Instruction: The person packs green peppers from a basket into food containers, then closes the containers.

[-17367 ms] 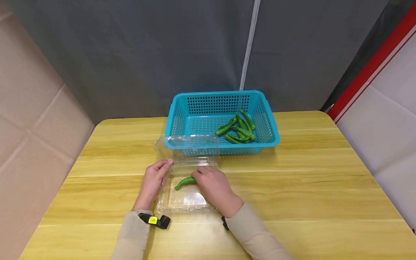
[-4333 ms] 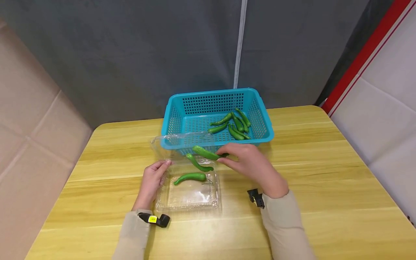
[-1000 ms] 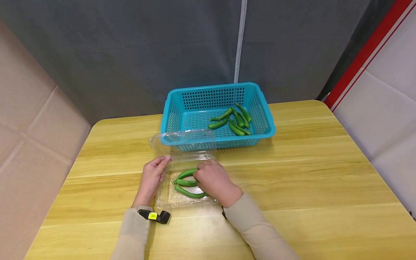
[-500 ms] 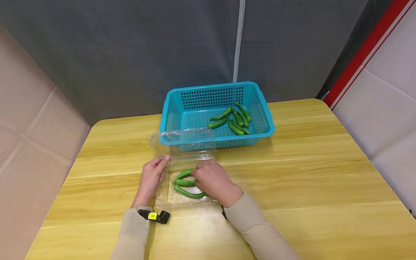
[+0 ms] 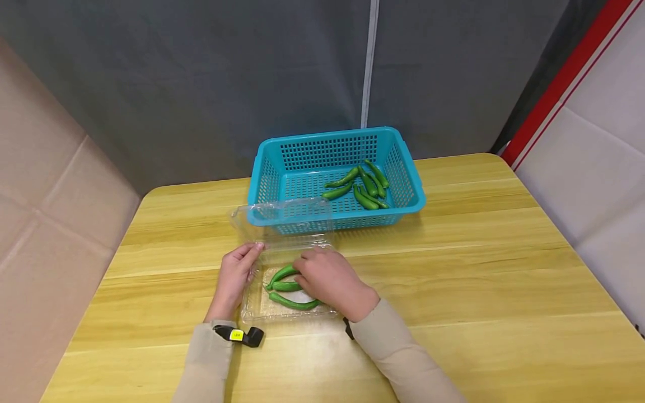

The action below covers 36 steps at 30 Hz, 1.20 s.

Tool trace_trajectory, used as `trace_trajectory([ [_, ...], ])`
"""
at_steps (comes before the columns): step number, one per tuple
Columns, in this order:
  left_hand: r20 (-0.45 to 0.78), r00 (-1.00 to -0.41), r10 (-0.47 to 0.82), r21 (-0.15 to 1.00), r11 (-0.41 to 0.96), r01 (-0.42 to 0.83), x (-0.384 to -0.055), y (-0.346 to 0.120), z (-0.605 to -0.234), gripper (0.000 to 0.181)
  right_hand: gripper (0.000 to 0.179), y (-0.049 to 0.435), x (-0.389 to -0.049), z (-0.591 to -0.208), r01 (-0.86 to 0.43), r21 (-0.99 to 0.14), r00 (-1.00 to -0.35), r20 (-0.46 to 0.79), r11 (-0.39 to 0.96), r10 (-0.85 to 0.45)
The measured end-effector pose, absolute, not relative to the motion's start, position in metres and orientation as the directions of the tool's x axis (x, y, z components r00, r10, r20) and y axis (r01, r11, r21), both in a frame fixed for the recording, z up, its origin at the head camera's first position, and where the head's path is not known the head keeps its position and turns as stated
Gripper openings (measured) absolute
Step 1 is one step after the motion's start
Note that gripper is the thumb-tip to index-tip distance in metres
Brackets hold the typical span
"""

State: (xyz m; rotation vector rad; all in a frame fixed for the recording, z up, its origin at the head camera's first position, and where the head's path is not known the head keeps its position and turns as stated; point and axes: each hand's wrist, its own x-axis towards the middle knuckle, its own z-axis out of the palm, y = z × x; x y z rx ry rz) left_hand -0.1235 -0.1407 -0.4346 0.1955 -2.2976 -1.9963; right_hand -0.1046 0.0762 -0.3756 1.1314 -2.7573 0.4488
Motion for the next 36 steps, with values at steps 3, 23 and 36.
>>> trace_trajectory([
  [3, -0.008, -0.987, -0.158, 0.990, 0.137, -0.030, -0.124, -0.141, -0.436, 0.036, 0.014, 0.077, -0.104, -0.372, -0.713, -0.244, -0.701, 0.261, 0.657, -0.664],
  [23, -0.061, -0.992, -0.106, 0.992, 0.104, -0.072, -0.115, -0.137, -0.410, 0.032, 0.026, 0.104, -0.109, -0.330, -0.792, -0.216, -0.566, 0.612, 0.571, -0.553],
  [36, -0.068, -0.990, -0.120, 0.991, 0.106, -0.081, -0.114, -0.135, -0.409, 0.032, 0.030, 0.130, -0.113, -0.314, -0.750, -0.288, -0.595, 0.686, 0.596, -0.418],
])
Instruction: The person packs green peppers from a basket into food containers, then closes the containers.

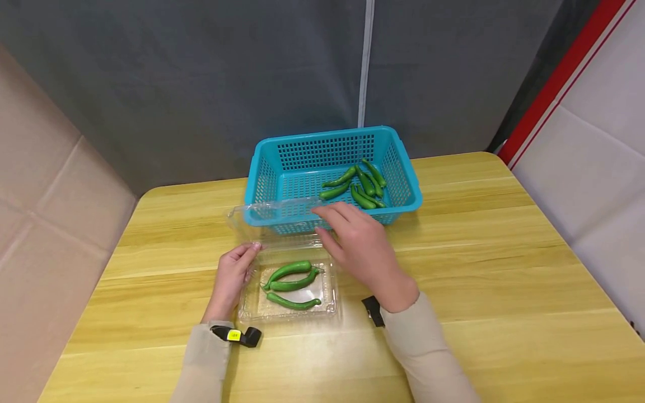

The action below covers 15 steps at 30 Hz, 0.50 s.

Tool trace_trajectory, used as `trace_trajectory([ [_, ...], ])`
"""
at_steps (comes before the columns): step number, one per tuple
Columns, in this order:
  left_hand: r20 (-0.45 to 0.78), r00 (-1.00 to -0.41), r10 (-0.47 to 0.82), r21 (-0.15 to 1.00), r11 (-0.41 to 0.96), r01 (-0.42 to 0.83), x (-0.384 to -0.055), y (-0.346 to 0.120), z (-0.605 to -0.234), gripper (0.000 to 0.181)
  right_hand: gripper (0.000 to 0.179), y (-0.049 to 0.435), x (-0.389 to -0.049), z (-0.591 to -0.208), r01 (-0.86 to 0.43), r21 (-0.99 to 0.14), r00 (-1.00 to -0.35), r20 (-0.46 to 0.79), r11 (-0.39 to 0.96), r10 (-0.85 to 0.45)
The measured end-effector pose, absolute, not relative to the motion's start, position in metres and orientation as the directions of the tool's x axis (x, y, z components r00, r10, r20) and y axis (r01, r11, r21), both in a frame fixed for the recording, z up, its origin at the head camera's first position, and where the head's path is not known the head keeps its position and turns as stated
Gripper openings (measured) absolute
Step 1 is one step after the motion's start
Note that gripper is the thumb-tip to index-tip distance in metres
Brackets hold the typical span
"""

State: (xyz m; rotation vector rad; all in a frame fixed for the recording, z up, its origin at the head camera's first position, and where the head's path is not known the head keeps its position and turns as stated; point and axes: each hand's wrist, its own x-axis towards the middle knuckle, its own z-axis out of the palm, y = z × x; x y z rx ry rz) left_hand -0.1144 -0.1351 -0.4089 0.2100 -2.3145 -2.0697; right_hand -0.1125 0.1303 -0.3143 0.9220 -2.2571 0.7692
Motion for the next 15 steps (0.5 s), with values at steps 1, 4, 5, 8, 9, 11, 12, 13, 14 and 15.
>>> trace_trajectory([
  [1, -0.065, -0.990, -0.122, 0.991, 0.105, -0.078, -0.115, -0.135, -0.409, 0.032, 0.031, 0.132, -0.113, -0.314, -0.749, -0.293, -0.595, 0.692, 0.593, -0.409],
  [4, -0.059, -0.990, -0.126, 0.992, 0.102, -0.072, -0.115, -0.135, -0.409, 0.030, 0.031, 0.135, -0.115, -0.312, -0.748, -0.311, -0.596, 0.704, 0.586, -0.386],
  [5, -0.058, -0.990, -0.128, 0.992, 0.102, -0.071, -0.116, -0.135, -0.408, 0.029, 0.032, 0.137, -0.116, -0.311, -0.747, -0.318, -0.597, 0.708, 0.584, -0.377],
  [8, -0.059, -0.990, -0.130, 0.992, 0.105, -0.073, -0.116, -0.135, -0.408, 0.029, 0.036, 0.141, -0.119, -0.310, -0.738, -0.330, -0.601, 0.718, 0.589, -0.351],
  [9, -0.058, -0.990, -0.131, 0.992, 0.106, -0.072, -0.116, -0.135, -0.408, 0.029, 0.037, 0.143, -0.119, -0.310, -0.731, -0.336, -0.608, 0.717, 0.594, -0.342],
  [11, -0.060, -0.990, -0.129, 0.991, 0.115, -0.075, -0.116, -0.135, -0.408, 0.030, 0.039, 0.146, -0.120, -0.310, -0.716, -0.342, -0.619, 0.714, 0.608, -0.328],
  [12, -0.062, -0.990, -0.127, 0.990, 0.118, -0.077, -0.116, -0.135, -0.408, 0.031, 0.040, 0.147, -0.121, -0.311, -0.709, -0.343, -0.624, 0.712, 0.617, -0.322],
  [13, -0.065, -0.990, -0.124, 0.990, 0.117, -0.079, -0.115, -0.135, -0.409, 0.031, 0.039, 0.148, -0.121, -0.312, -0.701, -0.346, -0.631, 0.709, 0.624, -0.316],
  [14, -0.067, -0.990, -0.122, 0.990, 0.116, -0.081, -0.115, -0.135, -0.409, 0.031, 0.039, 0.149, -0.121, -0.313, -0.693, -0.350, -0.637, 0.706, 0.630, -0.309],
  [15, -0.070, -0.990, -0.120, 0.990, 0.116, -0.084, -0.114, -0.136, -0.410, 0.032, 0.039, 0.150, -0.122, -0.314, -0.688, -0.353, -0.643, 0.703, 0.634, -0.305],
])
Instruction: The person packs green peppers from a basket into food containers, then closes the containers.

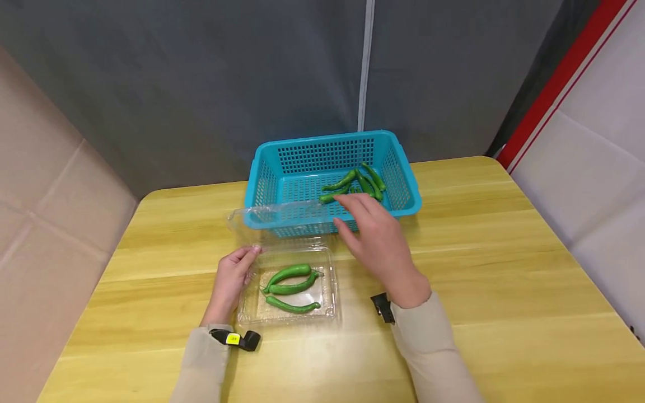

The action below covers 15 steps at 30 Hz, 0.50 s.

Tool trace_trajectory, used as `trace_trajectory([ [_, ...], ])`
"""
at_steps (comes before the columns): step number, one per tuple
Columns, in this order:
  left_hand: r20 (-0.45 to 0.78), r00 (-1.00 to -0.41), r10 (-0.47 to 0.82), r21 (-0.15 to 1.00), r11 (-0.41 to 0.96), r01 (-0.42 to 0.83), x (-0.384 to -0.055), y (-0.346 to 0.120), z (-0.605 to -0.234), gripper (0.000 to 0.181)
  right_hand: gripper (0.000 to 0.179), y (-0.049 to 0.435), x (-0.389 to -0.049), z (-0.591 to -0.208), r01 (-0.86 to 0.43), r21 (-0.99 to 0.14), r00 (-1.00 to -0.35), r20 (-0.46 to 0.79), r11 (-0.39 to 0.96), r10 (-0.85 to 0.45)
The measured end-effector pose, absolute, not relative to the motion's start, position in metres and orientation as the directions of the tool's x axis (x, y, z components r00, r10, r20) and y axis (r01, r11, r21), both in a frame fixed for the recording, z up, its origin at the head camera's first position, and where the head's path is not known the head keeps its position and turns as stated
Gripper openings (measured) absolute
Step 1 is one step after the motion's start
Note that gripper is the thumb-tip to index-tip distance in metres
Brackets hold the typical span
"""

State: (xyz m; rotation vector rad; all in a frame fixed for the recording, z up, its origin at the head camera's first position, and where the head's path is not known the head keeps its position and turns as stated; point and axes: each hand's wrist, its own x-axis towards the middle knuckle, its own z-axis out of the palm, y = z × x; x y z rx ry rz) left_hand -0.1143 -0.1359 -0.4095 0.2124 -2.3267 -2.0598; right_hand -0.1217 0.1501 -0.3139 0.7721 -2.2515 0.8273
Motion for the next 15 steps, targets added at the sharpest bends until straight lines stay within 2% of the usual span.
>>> trace_trajectory([
  [10, -0.052, -0.991, -0.127, 0.991, 0.118, -0.067, -0.113, -0.137, -0.410, 0.026, 0.037, 0.158, -0.130, -0.322, -0.607, -0.409, -0.720, 0.646, 0.681, -0.253],
  [15, -0.063, -0.992, -0.114, 0.992, 0.103, -0.075, -0.114, -0.136, -0.410, 0.029, 0.039, 0.166, -0.132, -0.328, -0.531, -0.421, -0.776, 0.590, 0.736, -0.222],
])
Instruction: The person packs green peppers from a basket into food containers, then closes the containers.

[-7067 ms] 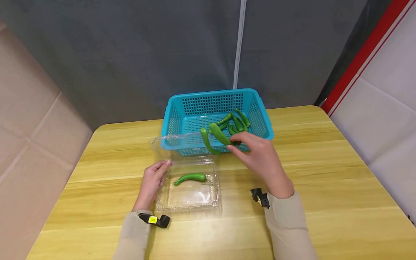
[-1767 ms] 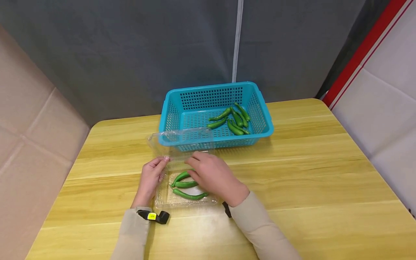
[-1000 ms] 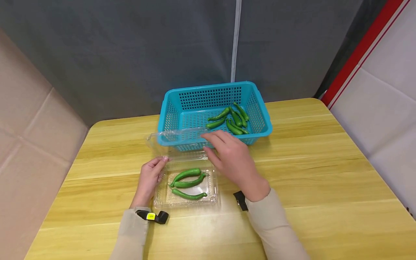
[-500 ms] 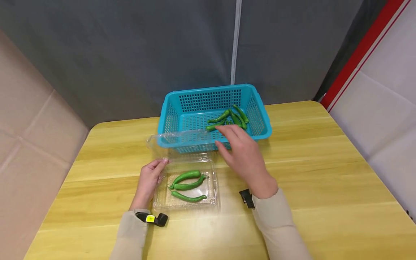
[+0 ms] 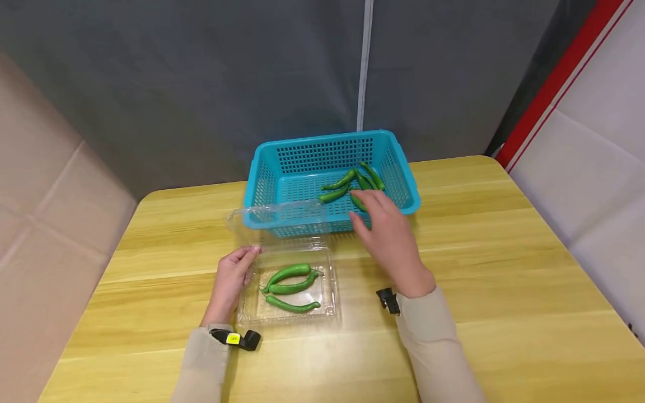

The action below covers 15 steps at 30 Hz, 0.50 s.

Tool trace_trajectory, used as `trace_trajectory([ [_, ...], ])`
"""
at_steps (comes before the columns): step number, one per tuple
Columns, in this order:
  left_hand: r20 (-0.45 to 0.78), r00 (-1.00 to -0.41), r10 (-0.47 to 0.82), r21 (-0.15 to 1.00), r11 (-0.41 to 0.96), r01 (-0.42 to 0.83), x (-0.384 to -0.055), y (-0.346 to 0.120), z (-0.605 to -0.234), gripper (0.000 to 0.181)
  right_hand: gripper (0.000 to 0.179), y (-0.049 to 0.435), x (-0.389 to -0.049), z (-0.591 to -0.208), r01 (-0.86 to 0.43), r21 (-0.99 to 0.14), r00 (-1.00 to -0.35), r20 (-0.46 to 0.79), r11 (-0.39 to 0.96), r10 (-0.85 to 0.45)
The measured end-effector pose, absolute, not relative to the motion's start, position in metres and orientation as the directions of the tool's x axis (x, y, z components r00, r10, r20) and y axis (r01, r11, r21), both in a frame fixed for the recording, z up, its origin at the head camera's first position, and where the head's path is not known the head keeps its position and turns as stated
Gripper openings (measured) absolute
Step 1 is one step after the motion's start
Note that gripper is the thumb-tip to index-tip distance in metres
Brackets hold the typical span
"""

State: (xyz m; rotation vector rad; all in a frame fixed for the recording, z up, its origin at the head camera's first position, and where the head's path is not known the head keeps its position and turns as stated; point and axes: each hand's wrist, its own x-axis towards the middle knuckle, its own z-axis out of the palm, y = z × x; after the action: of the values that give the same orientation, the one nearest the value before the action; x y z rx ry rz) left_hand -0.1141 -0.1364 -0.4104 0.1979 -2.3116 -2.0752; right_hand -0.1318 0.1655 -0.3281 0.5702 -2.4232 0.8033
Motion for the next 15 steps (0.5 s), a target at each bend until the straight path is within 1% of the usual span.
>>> trace_trajectory([
  [4, -0.059, -0.993, -0.105, 0.992, 0.108, -0.071, -0.115, -0.137, -0.411, 0.032, 0.040, 0.167, -0.132, -0.329, -0.487, -0.432, -0.812, 0.545, 0.759, -0.211],
  [8, -0.061, -0.992, -0.112, 0.993, 0.096, -0.072, -0.115, -0.137, -0.412, 0.029, 0.040, 0.168, -0.133, -0.331, -0.444, -0.449, -0.845, 0.498, 0.775, -0.195],
  [11, -0.070, -0.991, -0.112, 0.991, 0.104, -0.081, -0.115, -0.138, -0.414, 0.031, 0.040, 0.169, -0.135, -0.334, -0.402, -0.458, -0.871, 0.459, 0.793, -0.177],
  [15, -0.073, -0.991, -0.112, 0.988, 0.126, -0.087, -0.118, -0.141, -0.422, 0.036, 0.039, 0.171, -0.139, -0.335, -0.367, -0.464, -0.895, 0.413, 0.806, -0.170],
])
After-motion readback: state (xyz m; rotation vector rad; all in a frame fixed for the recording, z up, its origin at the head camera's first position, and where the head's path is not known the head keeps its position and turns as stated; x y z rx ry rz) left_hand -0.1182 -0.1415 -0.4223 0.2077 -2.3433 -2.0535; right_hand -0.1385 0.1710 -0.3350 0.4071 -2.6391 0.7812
